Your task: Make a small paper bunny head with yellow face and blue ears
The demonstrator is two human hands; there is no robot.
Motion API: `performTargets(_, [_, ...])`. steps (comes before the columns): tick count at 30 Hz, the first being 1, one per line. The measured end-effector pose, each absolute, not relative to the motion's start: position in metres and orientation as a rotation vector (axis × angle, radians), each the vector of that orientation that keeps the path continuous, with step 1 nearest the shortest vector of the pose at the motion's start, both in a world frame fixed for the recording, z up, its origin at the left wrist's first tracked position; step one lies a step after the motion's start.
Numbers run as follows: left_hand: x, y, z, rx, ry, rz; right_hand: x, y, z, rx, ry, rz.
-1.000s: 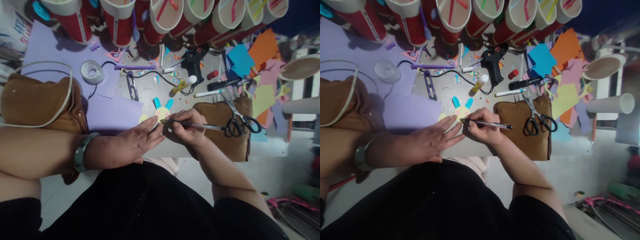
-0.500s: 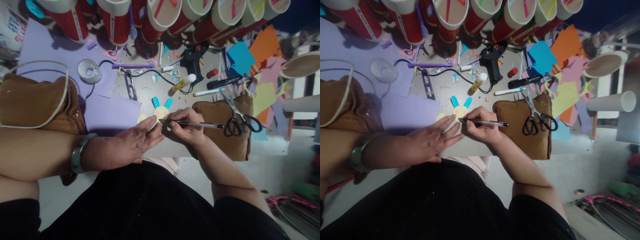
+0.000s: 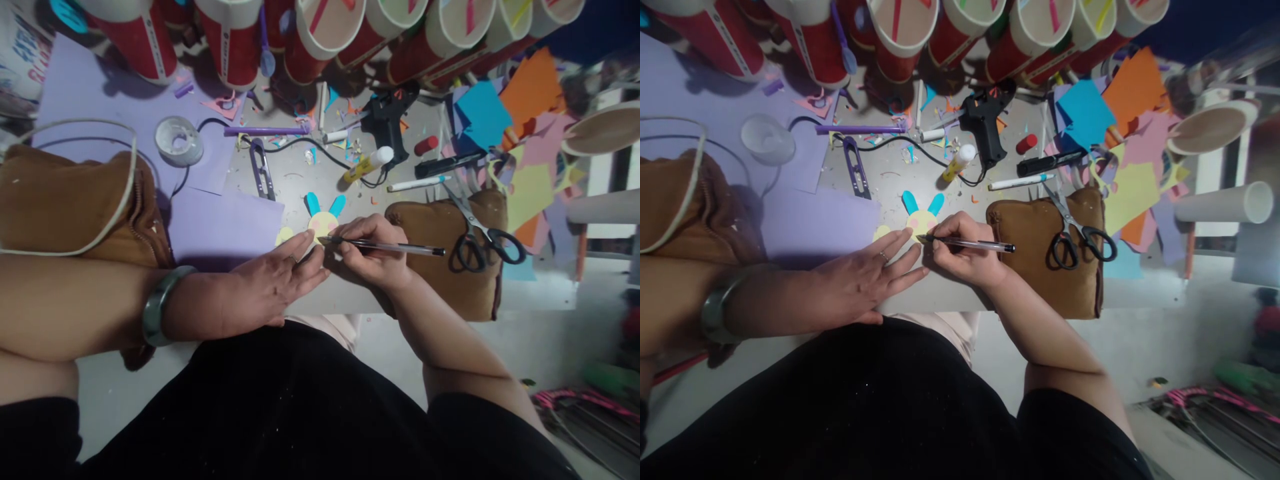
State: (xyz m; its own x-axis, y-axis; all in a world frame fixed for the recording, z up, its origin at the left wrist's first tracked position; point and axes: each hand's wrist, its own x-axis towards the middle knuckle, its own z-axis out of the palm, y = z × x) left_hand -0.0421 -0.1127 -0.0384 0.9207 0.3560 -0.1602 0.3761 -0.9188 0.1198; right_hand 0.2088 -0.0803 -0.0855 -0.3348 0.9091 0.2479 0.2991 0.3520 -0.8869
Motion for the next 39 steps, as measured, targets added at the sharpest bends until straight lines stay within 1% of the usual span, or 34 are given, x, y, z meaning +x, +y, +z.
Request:
performTargets(8, [-0.0422,-0.1126,-0.0411,2.877,0.573,-0.155,0.2078,-0.0792,-0.0833,-1.049,-1.833,0.987])
performTargets(23, [-0.0423,-0.1129,-0.0396,2.923,0.568,-0.196,0.2076,-0.0786,-0.0802,-1.104,-1.773,1.053])
performTargets(34, [-0.0451,-0.1130,-0.0441,2.883,0.552,-0.146,0.2078,-0.0778,-0.0797,-1.049,-1.841,0.971])
performTargets(39, [-0.0442,-0.1132,-0.0440,2.911,0.554,-0.177,0.2071,-0.0775,-0.0779,-1.059,-1.826,0.983])
